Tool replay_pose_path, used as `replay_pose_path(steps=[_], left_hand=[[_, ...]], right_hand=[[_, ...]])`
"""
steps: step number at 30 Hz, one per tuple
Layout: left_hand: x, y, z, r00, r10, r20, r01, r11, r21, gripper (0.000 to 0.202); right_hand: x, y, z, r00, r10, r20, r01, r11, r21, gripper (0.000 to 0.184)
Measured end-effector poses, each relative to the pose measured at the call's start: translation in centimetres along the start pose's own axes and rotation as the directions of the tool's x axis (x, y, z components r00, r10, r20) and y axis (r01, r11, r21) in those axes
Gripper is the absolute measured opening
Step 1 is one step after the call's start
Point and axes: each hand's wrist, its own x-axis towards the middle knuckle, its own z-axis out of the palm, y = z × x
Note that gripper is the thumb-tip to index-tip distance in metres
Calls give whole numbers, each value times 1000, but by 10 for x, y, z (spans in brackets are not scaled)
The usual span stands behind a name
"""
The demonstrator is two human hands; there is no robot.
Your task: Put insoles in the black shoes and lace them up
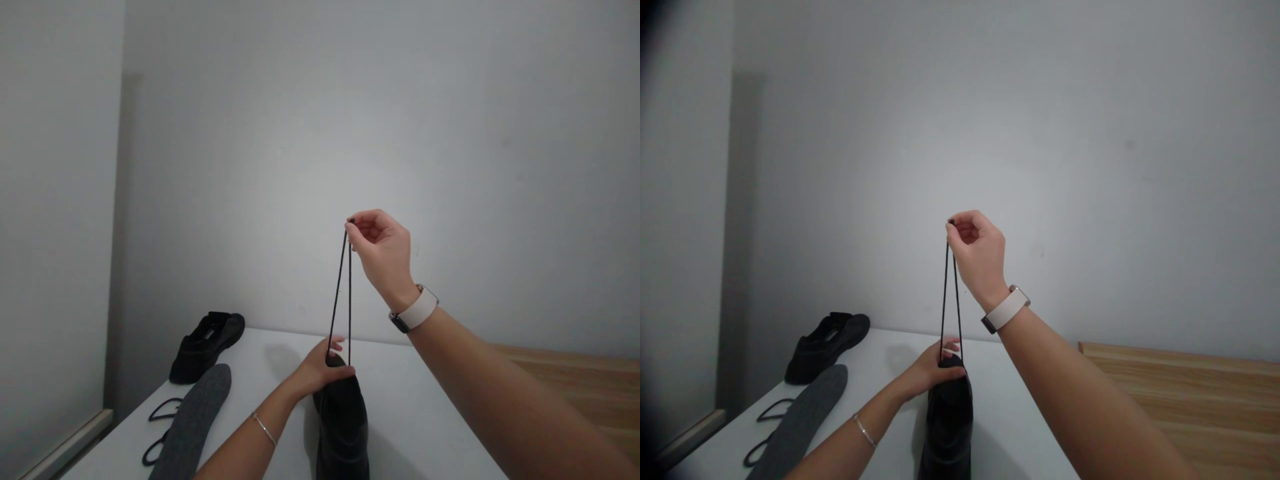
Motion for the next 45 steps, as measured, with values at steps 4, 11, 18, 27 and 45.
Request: replay_pose_path(steps=[4,11,18,27,45], left_hand=[[-4,71,-17,855,297,-424,-265,955,135,24],[12,171,-32,739,551,-388,-413,826,384,14],[21,181,-31,713,583,-390,-399,794,458,3],[28,187,-33,691,607,-393,-371,764,528,6],[33,182,-52,719,563,-407,-410,817,405,10]], right_hand=[[2,4,-10,1000,-13,-27,9,991,-137,7],[-2,1,-10,1000,16,-20,-18,993,-116,9],[-7,-2,-11,998,65,10,-64,997,-50,6],[-10,3,-10,987,162,13,-162,984,67,8],[-1,18,-23,902,431,19,-416,856,306,15]])
